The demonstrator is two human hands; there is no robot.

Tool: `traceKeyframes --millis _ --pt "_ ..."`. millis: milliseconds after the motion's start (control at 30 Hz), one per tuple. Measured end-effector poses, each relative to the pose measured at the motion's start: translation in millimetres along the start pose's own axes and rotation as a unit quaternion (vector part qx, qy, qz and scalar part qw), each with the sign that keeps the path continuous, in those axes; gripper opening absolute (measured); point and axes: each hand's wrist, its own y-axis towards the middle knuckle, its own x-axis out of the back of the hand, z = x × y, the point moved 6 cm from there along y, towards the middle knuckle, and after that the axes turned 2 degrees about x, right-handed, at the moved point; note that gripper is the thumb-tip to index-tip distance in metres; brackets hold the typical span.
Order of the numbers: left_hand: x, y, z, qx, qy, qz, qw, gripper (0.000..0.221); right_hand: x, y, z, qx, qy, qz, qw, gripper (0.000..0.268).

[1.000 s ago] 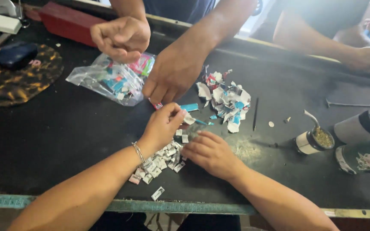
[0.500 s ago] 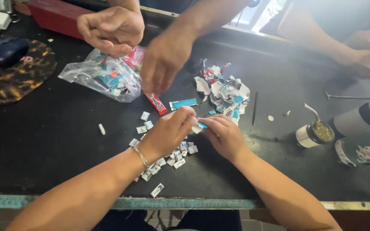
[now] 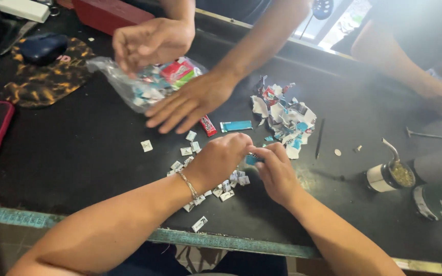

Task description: Opening small individual gum packets and sorting the wrappers and contents on a counter.

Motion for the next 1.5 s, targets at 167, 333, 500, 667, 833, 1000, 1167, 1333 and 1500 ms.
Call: traceKeyframes --millis 167,333,500,667,833,1000,1167,1333,1500 --pt "0 0 11 0.082 -0.13 0.005 0.988 0.024 -2 5 14 0.053 -0.066 -0.02 0.996 0.027" --pt "-12 2 38 0.229 -0.264 0.081 0.933 0.02 14 12 45 0.145 -0.052 -0.104 0.983 0.016" --pt "-9 7 18 0.116 -0.217 0.084 0.965 0.015 46 16 22 0.042 -0.026 -0.161 0.986 0.018" --pt "-56 13 18 0.084 -0.165 0.127 0.975 0.014 92 9 -43 -0.121 -0.036 -0.252 0.96 0.024" --pt "-103 52 20 0.083 -0.192 0.163 0.964 0.031 102 9 -85 -0.162 0.08 -0.332 0.926 0.019" --pt "-112 62 22 0.006 -0.021 0.143 0.99 0.041 99 12 -70 -0.173 0.056 -0.29 0.94 0.02" --pt "-120 34 93 0.031 0.217 0.17 0.961 0.037 86 8 -67 -0.173 0.051 -0.244 0.953 0.023" --pt "-90 42 115 0.081 0.182 0.126 0.972 0.026 77 18 -50 -0.121 0.022 -0.177 0.976 0.023" --pt "-48 87 88 0.068 0.093 0.127 0.985 0.04 63 17 -52 -0.132 0.084 -0.112 0.981 0.016"
